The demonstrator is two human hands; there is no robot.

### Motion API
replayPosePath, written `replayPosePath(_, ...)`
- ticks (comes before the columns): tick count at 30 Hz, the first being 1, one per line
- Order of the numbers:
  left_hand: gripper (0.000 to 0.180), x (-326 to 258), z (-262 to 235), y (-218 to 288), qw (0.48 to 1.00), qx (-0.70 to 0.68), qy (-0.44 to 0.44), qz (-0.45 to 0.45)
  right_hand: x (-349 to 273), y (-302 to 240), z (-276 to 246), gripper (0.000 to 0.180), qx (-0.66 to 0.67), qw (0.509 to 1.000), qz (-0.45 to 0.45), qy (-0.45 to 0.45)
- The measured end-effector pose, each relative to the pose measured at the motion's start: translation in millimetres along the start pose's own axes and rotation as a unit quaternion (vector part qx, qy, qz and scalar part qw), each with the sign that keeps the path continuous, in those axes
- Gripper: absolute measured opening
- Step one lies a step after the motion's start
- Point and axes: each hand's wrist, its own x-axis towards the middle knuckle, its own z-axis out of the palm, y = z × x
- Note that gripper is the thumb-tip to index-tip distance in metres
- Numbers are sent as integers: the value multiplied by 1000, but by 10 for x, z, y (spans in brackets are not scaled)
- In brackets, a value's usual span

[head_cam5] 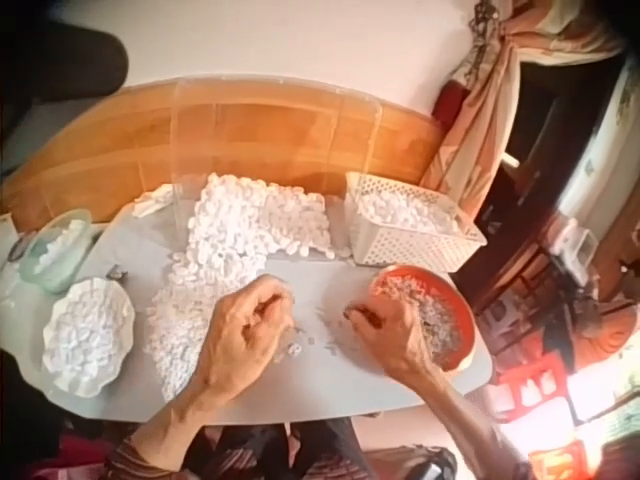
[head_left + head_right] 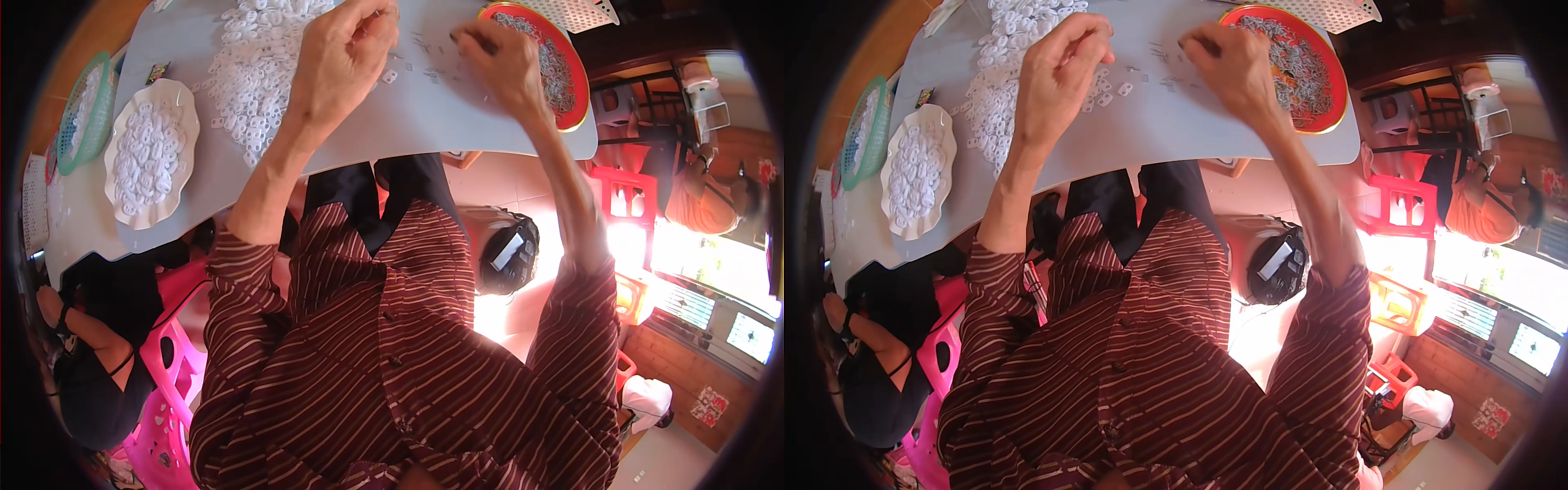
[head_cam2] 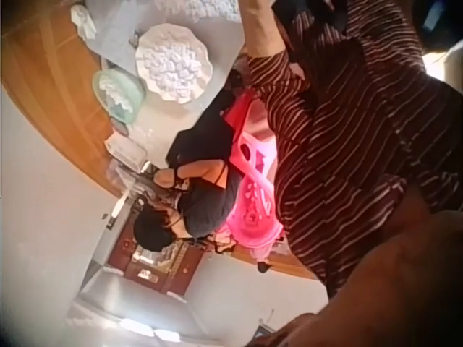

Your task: Manually assembling small white plastic components by inserting smaller parts into them.

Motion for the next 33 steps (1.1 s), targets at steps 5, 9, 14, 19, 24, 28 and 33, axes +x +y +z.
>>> replayPosePath(5, 6, -365, -80, 137, 999, -47, 1, -22, -630, -110, 156, 8, 78, 995, 62, 15)
replayPosePath(9, 13, -664, -79, 43, 989, -125, -23, -81, -645, -242, 241, 9, 104, 994, 26, 27)
replayPosePath(14, 7, -845, -66, -108, 984, -151, -3, -96, -334, -325, 335, 16, 97, 995, -21, -32)
replayPosePath(19, 10, -898, -90, -128, 986, -127, -33, -106, -154, -297, 355, 17, 68, 983, -64, -160)
replayPosePath(24, 8, -880, -52, -116, 994, -64, -46, -74, -126, -230, 438, 14, 39, 980, -136, -143)
replayPosePath(28, 7, -876, -56, -122, 996, -55, -39, -65, -141, -234, 469, 12, 19, 984, -132, -122)
replayPosePath(33, 9, -829, -46, -78, 989, -109, -5, -100, -289, -412, 420, 11, 203, 970, 65, -119)
